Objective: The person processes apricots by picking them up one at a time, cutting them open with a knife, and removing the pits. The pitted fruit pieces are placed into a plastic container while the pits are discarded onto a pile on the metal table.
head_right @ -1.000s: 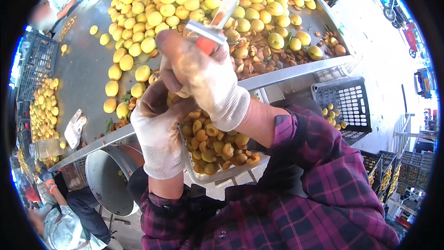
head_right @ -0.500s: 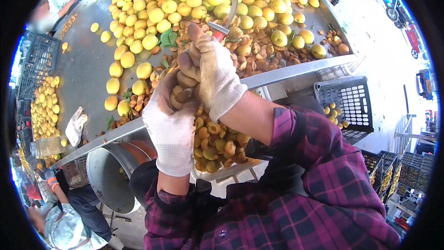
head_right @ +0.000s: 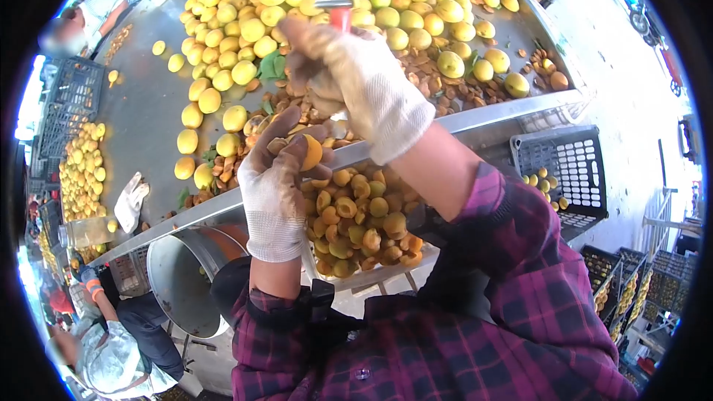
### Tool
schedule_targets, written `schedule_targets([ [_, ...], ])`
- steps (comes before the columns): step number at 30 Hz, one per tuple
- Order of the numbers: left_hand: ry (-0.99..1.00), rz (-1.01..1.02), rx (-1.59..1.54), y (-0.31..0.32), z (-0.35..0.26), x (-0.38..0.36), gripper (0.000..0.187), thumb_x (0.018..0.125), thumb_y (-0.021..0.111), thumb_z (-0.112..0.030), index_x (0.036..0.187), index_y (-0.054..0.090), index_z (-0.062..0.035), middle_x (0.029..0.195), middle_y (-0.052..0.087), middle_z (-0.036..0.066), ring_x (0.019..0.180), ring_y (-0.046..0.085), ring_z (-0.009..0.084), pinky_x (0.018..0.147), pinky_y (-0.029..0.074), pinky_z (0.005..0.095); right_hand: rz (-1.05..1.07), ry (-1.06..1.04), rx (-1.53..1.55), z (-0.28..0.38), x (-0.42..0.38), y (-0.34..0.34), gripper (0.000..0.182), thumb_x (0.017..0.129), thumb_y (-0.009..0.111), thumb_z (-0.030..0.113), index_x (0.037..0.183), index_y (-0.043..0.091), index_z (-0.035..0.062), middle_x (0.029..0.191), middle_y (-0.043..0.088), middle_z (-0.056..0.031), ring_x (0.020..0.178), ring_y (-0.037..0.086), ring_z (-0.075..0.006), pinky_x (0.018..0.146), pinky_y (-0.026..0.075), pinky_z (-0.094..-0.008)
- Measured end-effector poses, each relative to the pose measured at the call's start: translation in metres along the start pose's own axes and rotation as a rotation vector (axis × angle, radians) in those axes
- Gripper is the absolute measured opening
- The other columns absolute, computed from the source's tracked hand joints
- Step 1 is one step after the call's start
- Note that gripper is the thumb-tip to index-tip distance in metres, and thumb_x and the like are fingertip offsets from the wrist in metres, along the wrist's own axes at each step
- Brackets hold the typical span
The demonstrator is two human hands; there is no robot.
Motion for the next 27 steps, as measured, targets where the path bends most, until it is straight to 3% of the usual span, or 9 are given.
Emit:
schedule_targets([
  [2, -0.018, 0.007, -0.143, -0.004, 0.002, 0.002, 0.046, 0.096, 0.056, -0.001, 0.14, 0.045, 0.0056, 0.102, 0.07, 0.016, 0.08, 0.071, 0.0193, 0.058, 0.058, 0.0253, -0.201, -0.034, -0.679, 0.012, -0.014, 0.017, 0.035, 0.083, 0.077, 0.037, 0.084, 0.069, 0.0029, 0.071, 0.065, -0.0071, 0.053, 0.055, -0.0084, 0.044, 0.041, -0.0258],
  [3, -0.041, 0.015, -0.106, -0.009, 0.004, 0.004, 0.058, 0.09, 0.054, 0.006, 0.146, 0.037, 0.0059, 0.111, 0.068, 0.019, 0.089, 0.07, 0.0216, 0.063, 0.059, 0.0275, -0.161, 0.13, -0.875, 0.007, -0.017, 0.02, 0.039, 0.08, 0.079, 0.038, 0.09, 0.074, 0.0008, 0.076, 0.069, -0.0112, 0.06, 0.064, -0.016, 0.053, 0.049, -0.0292],
  [7, -0.011, -0.108, 0.093, -0.01, -0.002, 0.006, 0.073, 0.075, 0.05, 0.014, 0.146, 0.038, 0.0067, 0.126, 0.062, 0.023, 0.111, 0.064, 0.0221, 0.086, 0.055, 0.0301, 0.092, 0.037, -1.46, -0.016, -0.017, 0.022, 0.043, 0.076, 0.078, 0.043, 0.09, 0.072, 0.0024, 0.076, 0.069, -0.0177, 0.069, 0.067, -0.0313, 0.068, 0.053, -0.0383],
  [12, 0.109, -0.122, 0.328, -0.022, 0.008, 0.014, 0.068, 0.076, 0.053, 0.011, 0.144, 0.041, 0.0068, 0.122, 0.066, 0.017, 0.106, 0.066, 0.0187, 0.088, 0.053, 0.0297, 0.097, 0.047, -1.421, -0.021, -0.015, 0.026, 0.04, 0.077, 0.076, 0.041, 0.087, 0.072, 0.0027, 0.074, 0.068, -0.0166, 0.073, 0.069, -0.0313, 0.068, 0.053, -0.0395],
  [14, 0.247, -0.066, 0.373, -0.015, -0.01, 0.006, 0.063, 0.077, 0.055, 0.006, 0.139, 0.045, 0.007, 0.105, 0.07, 0.018, 0.095, 0.07, 0.022, 0.083, 0.054, 0.031, 0.068, -0.007, -1.43, -0.022, -0.015, 0.028, 0.04, 0.077, 0.075, 0.041, 0.087, 0.071, 0.0024, 0.074, 0.068, -0.0168, 0.074, 0.069, -0.0321, 0.068, 0.053, -0.0401],
  [17, 0.119, 0.087, 0.536, -0.007, -0.022, -0.007, 0.054, 0.08, 0.061, 0.003, 0.133, 0.052, 0.0038, 0.089, 0.071, 0.013, 0.075, 0.068, 0.0199, 0.076, 0.053, 0.0317, -0.1, -0.191, -1.713, -0.011, -0.007, 0.027, 0.042, 0.083, 0.07, 0.045, 0.084, 0.068, 0.0025, 0.071, 0.066, -0.0178, 0.073, 0.068, -0.0344, 0.069, 0.052, -0.0425],
  [22, 0.285, 0.29, 0.75, -0.004, -0.01, -0.022, 0.054, 0.082, 0.063, -0.01, 0.134, 0.053, -0.0011, 0.088, 0.071, 0.018, 0.083, 0.07, 0.031, 0.076, 0.053, 0.0378, -0.191, -0.257, -1.717, 0.003, 0.015, 0.02, 0.048, 0.08, 0.074, 0.047, 0.084, 0.069, -0.0004, 0.07, 0.066, -0.018, 0.071, 0.067, -0.0331, 0.067, 0.05, -0.0403],
  [25, 0.293, 0.297, 0.869, -0.001, -0.008, -0.029, 0.055, 0.083, 0.068, -0.02, 0.133, 0.052, -0.0015, 0.09, 0.068, 0.02, 0.087, 0.067, 0.0374, 0.076, 0.051, 0.0433, -0.101, 0.062, -1.597, -0.01, 0.04, 0.037, 0.047, 0.079, 0.075, 0.045, 0.09, 0.072, -0.0014, 0.073, 0.068, -0.0166, 0.069, 0.067, -0.0284, 0.066, 0.05, -0.0375],
  [27, 0.276, 0.312, 0.861, 0.002, -0.008, -0.033, 0.056, 0.083, 0.068, -0.02, 0.133, 0.052, -0.0015, 0.092, 0.067, 0.02, 0.089, 0.066, 0.0377, 0.077, 0.05, 0.0439, -0.031, 0.101, -1.696, -0.03, 0.069, 0.049, 0.05, 0.077, 0.078, 0.046, 0.089, 0.072, -0.0016, 0.069, 0.066, -0.0132, 0.065, 0.064, -0.023, 0.062, 0.049, -0.0358],
])
Point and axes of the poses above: each hand's wrist, its own x-axis towards the middle knuckle, its own y-axis out of the palm, z = x × y, the point moved 6 cm from there along x, towards the middle knuckle
